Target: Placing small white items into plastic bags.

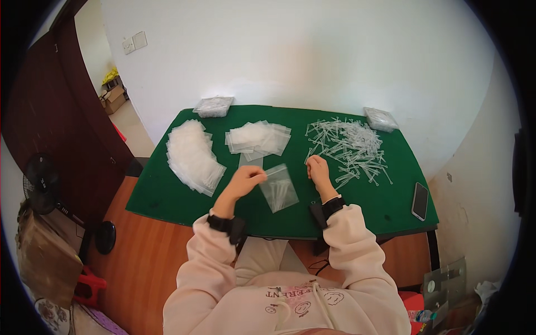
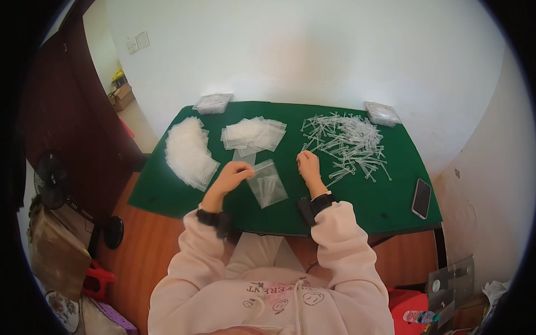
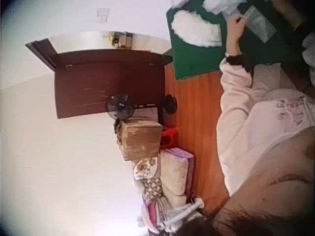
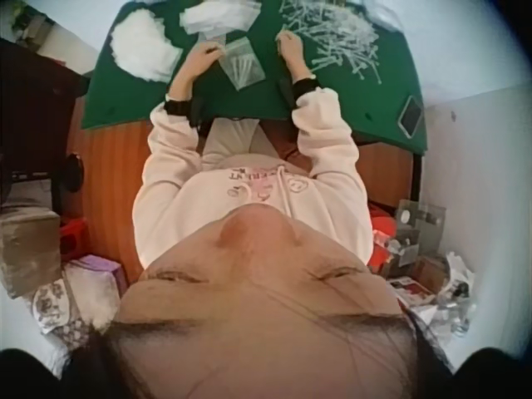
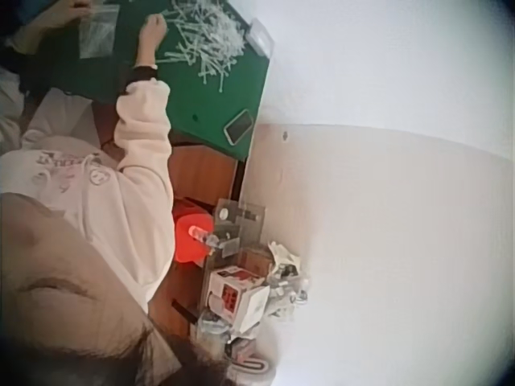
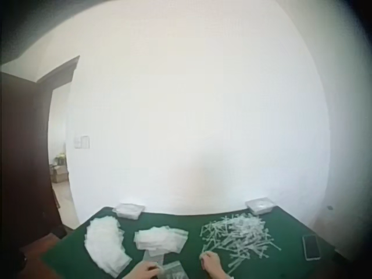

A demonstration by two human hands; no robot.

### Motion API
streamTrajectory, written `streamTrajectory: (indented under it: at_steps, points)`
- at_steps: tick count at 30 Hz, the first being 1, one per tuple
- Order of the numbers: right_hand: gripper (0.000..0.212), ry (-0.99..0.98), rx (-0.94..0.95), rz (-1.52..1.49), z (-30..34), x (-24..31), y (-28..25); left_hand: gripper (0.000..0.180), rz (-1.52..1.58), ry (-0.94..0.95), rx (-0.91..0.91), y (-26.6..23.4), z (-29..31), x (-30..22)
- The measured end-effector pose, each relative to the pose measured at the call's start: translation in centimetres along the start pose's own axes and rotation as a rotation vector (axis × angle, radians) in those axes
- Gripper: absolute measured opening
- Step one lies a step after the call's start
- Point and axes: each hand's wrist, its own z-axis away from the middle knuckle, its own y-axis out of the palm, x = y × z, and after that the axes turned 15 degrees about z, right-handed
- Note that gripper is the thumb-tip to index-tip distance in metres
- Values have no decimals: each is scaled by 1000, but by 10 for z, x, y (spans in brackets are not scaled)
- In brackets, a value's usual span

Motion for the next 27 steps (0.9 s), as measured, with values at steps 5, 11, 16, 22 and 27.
streamTrajectory:
  at_steps: [5, 11, 16, 22, 27]
  points:
    - [13, -144, 9, 160, -1, -4, 15, 17, 203, -299, -321, -45, 55, -15]
    - [14, -192, 3, 167, -1, -5, 17, 16, 70, -168, -838, -84, 106, 1]
    - [19, -167, 11, 245, 3, -4, 12, 22, -921, -267, -677, -60, 121, -31]
    - [17, -216, 10, 281, 3, -5, 11, 46, -1095, 139, -297, -57, 75, -32]
    - [16, -298, 46, 425, 7, 2, 15, 64, -1276, -73, -20, -85, 50, 19]
